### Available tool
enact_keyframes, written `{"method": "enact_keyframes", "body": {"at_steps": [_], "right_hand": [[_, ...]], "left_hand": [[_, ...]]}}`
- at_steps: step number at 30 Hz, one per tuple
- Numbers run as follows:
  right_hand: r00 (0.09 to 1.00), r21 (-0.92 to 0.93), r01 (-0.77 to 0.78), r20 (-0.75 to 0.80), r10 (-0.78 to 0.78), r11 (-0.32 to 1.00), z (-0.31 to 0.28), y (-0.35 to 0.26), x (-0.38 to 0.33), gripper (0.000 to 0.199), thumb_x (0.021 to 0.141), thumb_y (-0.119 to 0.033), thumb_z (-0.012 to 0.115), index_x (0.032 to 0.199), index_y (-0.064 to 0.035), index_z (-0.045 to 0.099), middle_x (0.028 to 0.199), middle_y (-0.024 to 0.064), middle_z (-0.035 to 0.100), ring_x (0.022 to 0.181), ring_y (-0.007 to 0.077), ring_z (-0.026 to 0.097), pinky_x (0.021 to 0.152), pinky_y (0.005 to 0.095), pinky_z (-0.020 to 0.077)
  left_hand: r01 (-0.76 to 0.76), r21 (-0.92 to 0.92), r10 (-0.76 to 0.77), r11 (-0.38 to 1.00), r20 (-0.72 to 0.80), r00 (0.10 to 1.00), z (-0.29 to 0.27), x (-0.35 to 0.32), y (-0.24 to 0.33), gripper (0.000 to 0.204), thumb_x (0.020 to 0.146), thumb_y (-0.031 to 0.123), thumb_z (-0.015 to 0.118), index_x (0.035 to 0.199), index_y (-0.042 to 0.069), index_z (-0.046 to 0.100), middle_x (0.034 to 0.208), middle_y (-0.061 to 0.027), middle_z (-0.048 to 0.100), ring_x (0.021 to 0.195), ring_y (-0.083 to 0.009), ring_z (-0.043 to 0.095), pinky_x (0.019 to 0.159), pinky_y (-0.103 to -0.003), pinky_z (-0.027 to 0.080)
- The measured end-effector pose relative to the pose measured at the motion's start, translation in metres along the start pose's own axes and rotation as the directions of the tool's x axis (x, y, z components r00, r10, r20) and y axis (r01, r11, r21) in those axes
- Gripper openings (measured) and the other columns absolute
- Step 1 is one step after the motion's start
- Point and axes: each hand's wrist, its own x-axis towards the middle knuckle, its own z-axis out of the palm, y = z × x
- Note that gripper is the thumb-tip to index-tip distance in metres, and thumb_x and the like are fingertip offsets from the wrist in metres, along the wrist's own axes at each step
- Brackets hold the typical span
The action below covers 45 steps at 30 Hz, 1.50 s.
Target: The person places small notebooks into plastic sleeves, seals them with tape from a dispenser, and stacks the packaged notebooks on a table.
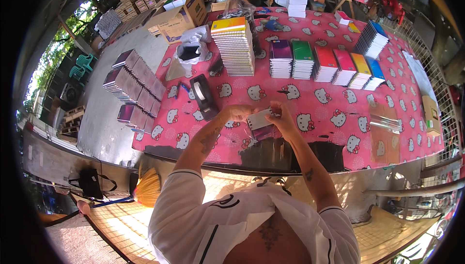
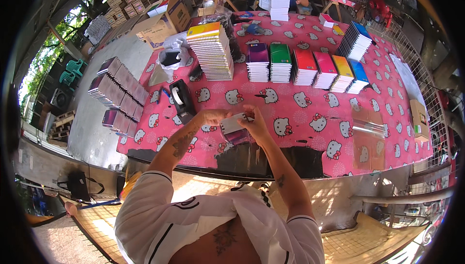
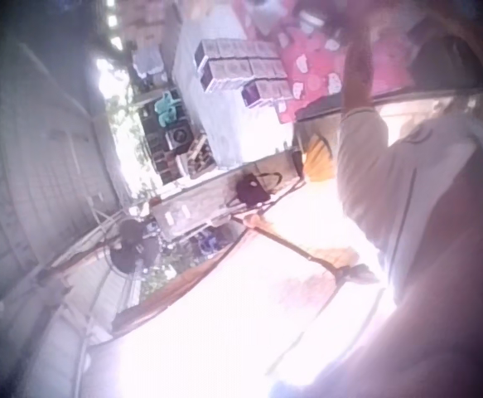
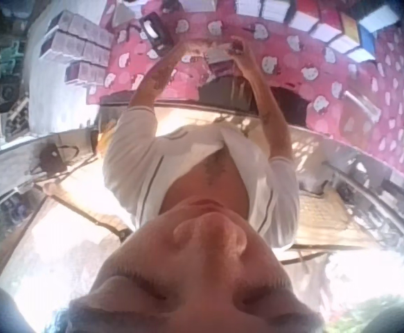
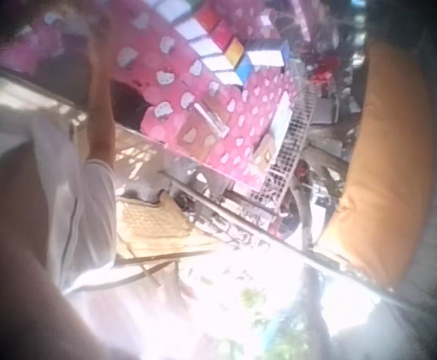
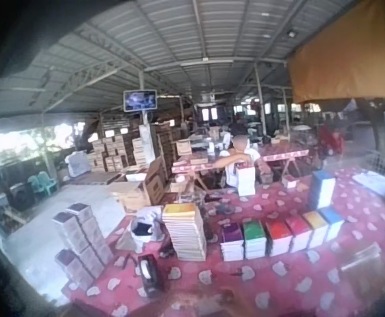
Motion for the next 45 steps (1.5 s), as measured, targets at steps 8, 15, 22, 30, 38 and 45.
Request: {"method": "enact_keyframes", "body": {"at_steps": [8,15,22,30,38,45], "right_hand": [[0.932,0.620,-0.179,-0.142,0.334,0.764,-0.012,0.088,-0.067,0.019,0.099,-0.026,0.062,0.106,-0.0078,0.060,0.086,0.0018,0.063,0.076,0.0149,0.062,0.067,0.0316,0.0513],[0.793,0.698,-0.608,0.554,0.253,0.377,0.054,0.089,-0.080,0.081,0.090,-0.057,0.065,0.148,-0.0059,0.039,0.134,0.0131,0.058,0.129,0.0272,0.055,0.107,0.0489,0.0445],[0.975,0.182,0.057,0.202,-0.094,0.982,-0.006,0.018,-0.042,0.078,0.082,-0.028,0.083,0.144,-0.0059,0.041,0.133,0.0124,0.059,0.124,0.0256,0.057,0.107,0.0438,0.0448],[0.956,-0.166,0.232,0.223,-0.192,0.959,-0.027,-0.012,-0.013,0.050,0.088,-0.021,0.075,0.130,-0.0015,0.056,0.128,0.0115,0.061,0.117,0.0235,0.059,0.099,0.0369,0.0468],[0.754,-0.774,0.579,0.390,-0.530,0.255,0.054,-0.099,-0.066,0.038,0.085,-0.028,0.074,0.117,-0.0094,0.068,0.110,0.0107,0.068,0.104,0.0318,0.064,0.095,0.0440,0.0458],[0.827,-0.881,0.448,0.345,-0.443,0.150,0.065,-0.072,-0.057,0.040,0.081,-0.033,0.077,0.113,-0.0115,0.069,0.102,0.0055,0.071,0.089,0.0267,0.068,0.093,0.0430,0.0434]], "left_hand": [[0.227,0.974,0.909,0.011,-0.105,0.404,0.127,-0.038,0.035,0.079,0.073,0.048,0.081,0.130,0.002,0.053,0.117,-0.0171,0.061,0.107,-0.0350,0.059,0.094,-0.049,0.045],[0.200,0.891,0.703,0.408,-0.447,0.553,0.129,-0.033,0.037,0.084,0.065,0.043,0.089,0.126,0.002,0.049,0.104,-0.0157,0.056,0.106,-0.0352,0.058,0.089,-0.048,0.050],[-0.475,0.062,0.366,0.878,-0.727,0.581,0.140,-0.091,-0.057,0.073,0.079,0.031,0.083,0.135,0.001,0.046,0.116,-0.0212,0.059,0.118,-0.0351,0.058,0.090,-0.040,0.050],[-0.414,0.626,0.749,0.661,-0.588,0.306,0.146,-0.083,0.010,0.033,0.093,0.017,0.067,0.121,-0.001,0.066,0.123,-0.0195,0.062,0.111,-0.0268,0.063,0.089,-0.034,0.052],[-0.190,0.027,0.052,0.981,-0.991,0.127,-0.030,-0.130,-0.081,0.020,0.086,0.019,0.072,0.094,0.002,0.076,0.080,-0.0114,0.071,0.075,-0.0193,0.066,0.068,-0.035,0.051],[-0.659,0.105,0.073,0.745,-0.994,-0.077,0.005,-0.080,-0.105,0.019,0.085,0.019,0.074,0.091,0.001,0.073,0.081,-0.0085,0.073,0.079,-0.0153,0.068,0.074,-0.031,0.053]]}}
